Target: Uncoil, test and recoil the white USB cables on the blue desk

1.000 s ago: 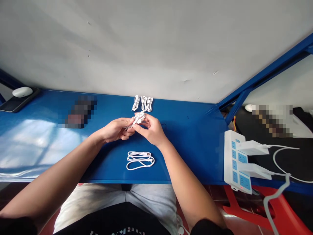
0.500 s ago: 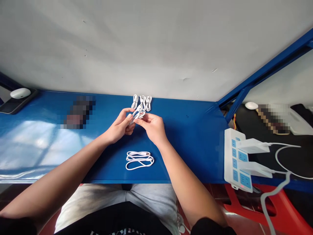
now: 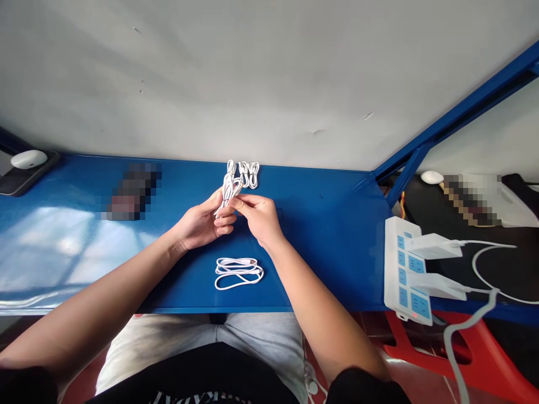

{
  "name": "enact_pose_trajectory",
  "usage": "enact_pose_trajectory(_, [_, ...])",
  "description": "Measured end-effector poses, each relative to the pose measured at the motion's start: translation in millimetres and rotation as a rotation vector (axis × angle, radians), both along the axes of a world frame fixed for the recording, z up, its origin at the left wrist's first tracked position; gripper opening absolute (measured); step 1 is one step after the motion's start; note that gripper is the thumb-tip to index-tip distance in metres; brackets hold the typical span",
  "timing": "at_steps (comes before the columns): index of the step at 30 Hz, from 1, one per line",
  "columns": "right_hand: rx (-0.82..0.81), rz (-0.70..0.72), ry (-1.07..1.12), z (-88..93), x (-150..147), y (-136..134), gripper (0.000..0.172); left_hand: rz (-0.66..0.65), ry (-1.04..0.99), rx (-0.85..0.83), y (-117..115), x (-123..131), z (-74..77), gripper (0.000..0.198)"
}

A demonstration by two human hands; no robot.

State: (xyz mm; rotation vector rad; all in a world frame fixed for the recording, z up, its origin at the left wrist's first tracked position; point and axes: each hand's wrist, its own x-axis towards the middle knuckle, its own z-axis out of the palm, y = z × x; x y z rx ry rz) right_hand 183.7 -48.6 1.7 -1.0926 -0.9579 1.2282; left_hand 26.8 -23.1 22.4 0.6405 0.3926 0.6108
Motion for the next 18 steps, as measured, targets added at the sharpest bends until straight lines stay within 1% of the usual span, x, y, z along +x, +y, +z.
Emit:
enact_pose_trajectory(3, [-0.003,-0.006,-0.017,0.7,1.6,-0.7,0.026,-0.028,0.002,0.020,-0.3,0.7,-2.0,0.021])
enact_pose_trajectory(5, [-0.005,-0.049,-0.060,2.8,2.7,-2.1,0.026,-0.031,0.061,0.093,1.1,-0.1,-4.0,0.022])
enact_pose_trajectory(7, [0.014,-0.054,-0.125,5.5,4.2,-3.8,0.027,-0.022,0.176,0.236,4.6,-3.2,-5.7,0.026])
enact_pose_trajectory(10, [0.071,0.006,-0.244,8.8,7.4,-5.3,0.028,-0.038,0.350,0.468,11.8,-10.6,-7.0,0.031])
enact_pose_trajectory(12, [0.090,0.005,-0.327,9.4,9.8,-5.2,0.025,-0.054,0.414,0.558,14.3,-14.4,-7.0,0.033])
enact_pose_trajectory(15, [0.093,-0.048,-0.417,8.6,12.1,-5.0,0.020,-0.035,0.465,0.629,10.9,-13.7,-8.4,0.037])
enact_pose_trajectory(18, [0.106,-0.052,-0.471,8.0,11.3,-5.8,0.017,0.040,0.497,0.655,1.1,-4.7,-13.1,0.040])
